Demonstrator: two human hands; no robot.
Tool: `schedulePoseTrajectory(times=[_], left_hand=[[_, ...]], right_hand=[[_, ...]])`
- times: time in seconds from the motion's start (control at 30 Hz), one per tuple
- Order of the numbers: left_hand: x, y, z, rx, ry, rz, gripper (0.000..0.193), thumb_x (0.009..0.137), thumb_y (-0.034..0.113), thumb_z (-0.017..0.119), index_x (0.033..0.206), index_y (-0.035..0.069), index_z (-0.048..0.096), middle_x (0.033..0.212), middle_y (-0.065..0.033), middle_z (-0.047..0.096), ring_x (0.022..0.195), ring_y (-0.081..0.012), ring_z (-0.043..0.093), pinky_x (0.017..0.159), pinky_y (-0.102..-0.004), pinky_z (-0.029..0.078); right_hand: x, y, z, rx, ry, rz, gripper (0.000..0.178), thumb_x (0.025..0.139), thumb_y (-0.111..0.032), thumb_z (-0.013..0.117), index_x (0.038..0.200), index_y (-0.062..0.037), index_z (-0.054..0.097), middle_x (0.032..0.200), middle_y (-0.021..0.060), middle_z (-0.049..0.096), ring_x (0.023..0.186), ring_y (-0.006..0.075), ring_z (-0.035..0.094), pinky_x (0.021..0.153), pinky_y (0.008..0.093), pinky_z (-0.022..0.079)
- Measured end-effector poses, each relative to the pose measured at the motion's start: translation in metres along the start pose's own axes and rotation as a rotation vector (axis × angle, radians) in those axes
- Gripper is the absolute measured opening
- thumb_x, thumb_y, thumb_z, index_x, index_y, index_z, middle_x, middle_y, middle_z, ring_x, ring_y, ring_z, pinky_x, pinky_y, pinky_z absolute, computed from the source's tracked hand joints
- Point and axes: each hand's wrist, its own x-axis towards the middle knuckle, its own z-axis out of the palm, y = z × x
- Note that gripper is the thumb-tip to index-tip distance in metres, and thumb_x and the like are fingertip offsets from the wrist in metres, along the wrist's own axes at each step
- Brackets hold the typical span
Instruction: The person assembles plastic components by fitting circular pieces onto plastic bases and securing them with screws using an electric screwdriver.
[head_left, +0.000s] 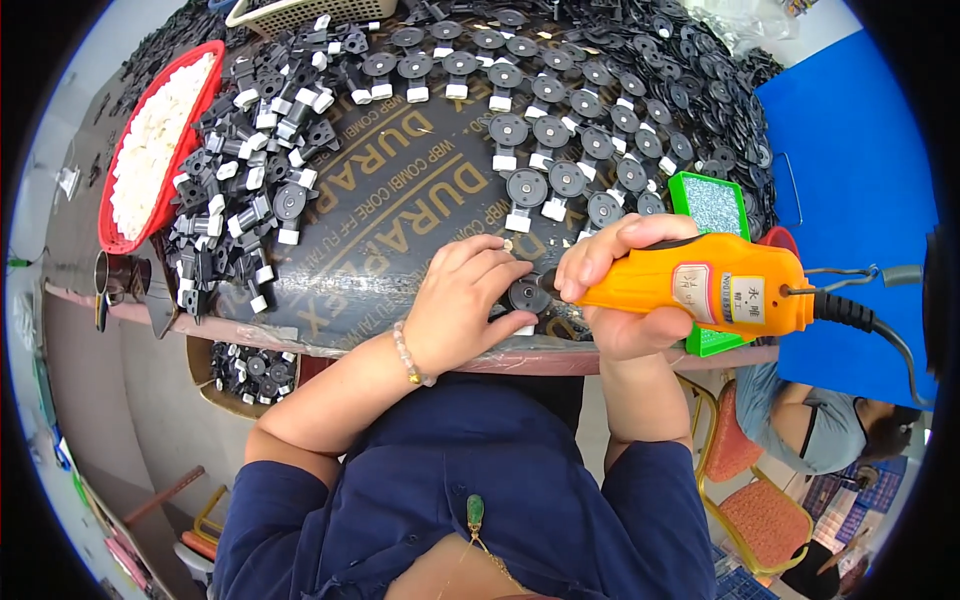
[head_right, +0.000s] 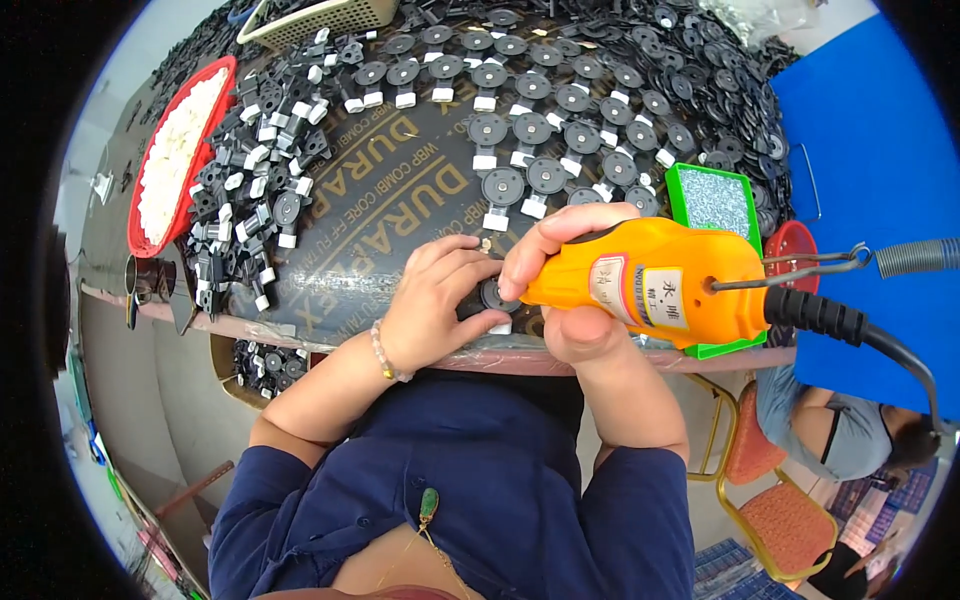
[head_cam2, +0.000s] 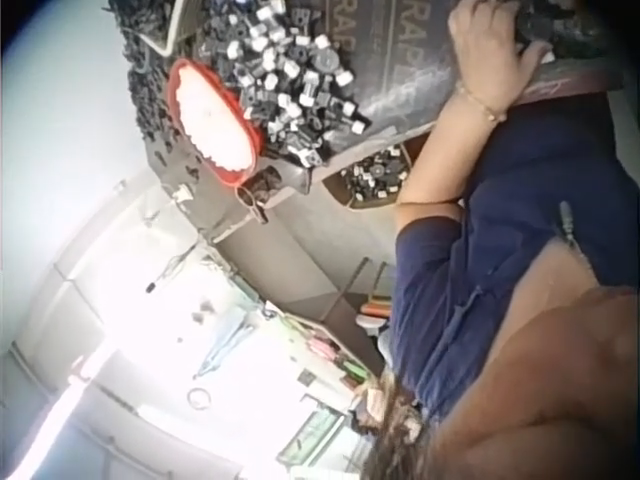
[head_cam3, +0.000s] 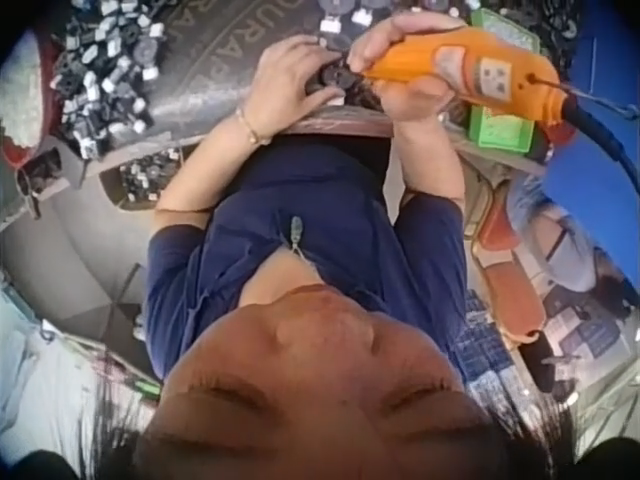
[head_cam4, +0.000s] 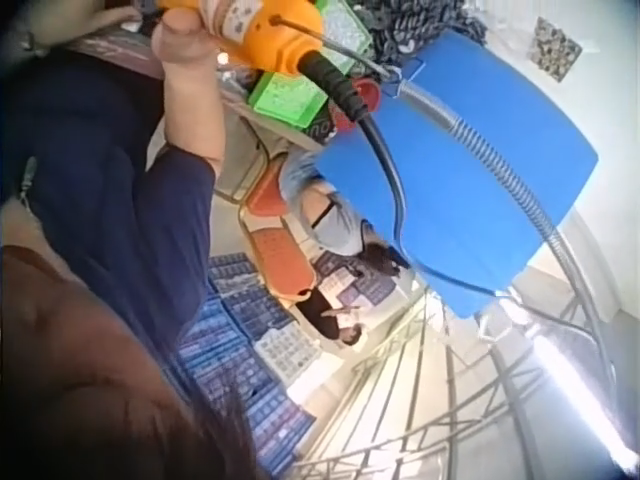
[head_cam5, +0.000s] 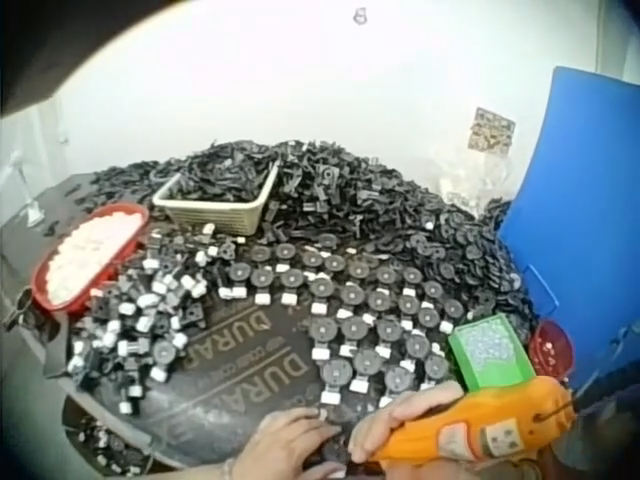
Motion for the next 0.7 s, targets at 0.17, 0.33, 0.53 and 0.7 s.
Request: schedulePoseTrajectory(times=[0.17,0.33,0.53,0.7], left_hand=[[0.001,0.001,-0.002,0.004,0.003,0.008,0.053,0.074,0.030,0.085,0.120,0.008,0.068,0.116,-0.0080,0.066,0.124,-0.0295,0.055,0.104,-0.0453,0.042],[0.001,-0.002,0.000,-0.011,-0.006,0.011,0.053,0.074,0.029,0.085,0.120,0.008,0.068,0.116,-0.0089,0.066,0.124,-0.0300,0.056,0.103,-0.0459,0.042],[0.002,-0.001,0.000,-0.029,0.021,0.056,0.052,0.075,0.031,0.085,0.118,0.007,0.068,0.115,-0.0103,0.066,0.122,-0.0320,0.057,0.102,-0.0465,0.043],[0.004,0.004,-0.004,0.006,-0.001,0.053,0.049,0.077,0.032,0.084,0.116,0.008,0.068,0.115,-0.0111,0.068,0.122,-0.0323,0.059,0.101,-0.0457,0.043]], right_hand=[[0.001,0.001,0.001,0.005,-0.018,0.006,0.080,0.081,-0.077,0.065,0.116,-0.0076,0.045,0.085,0.0080,0.059,0.063,0.0193,0.063,0.060,0.0342,0.055],[0.003,0.001,0.006,-0.042,-0.048,-0.002,0.077,0.080,-0.073,0.070,0.114,-0.0072,0.045,0.085,0.0080,0.059,0.064,0.0194,0.063,0.060,0.0336,0.055],[0.005,-0.003,0.023,-0.071,0.025,0.143,0.074,0.077,-0.066,0.080,0.106,-0.0052,0.050,0.082,0.0098,0.061,0.064,0.0206,0.063,0.058,0.0325,0.056],[0.007,-0.003,0.001,0.102,-0.011,0.183,0.077,0.077,-0.064,0.082,0.114,-0.0035,0.052,0.076,0.0116,0.063,0.063,0.0234,0.065,0.059,0.0358,0.056]])
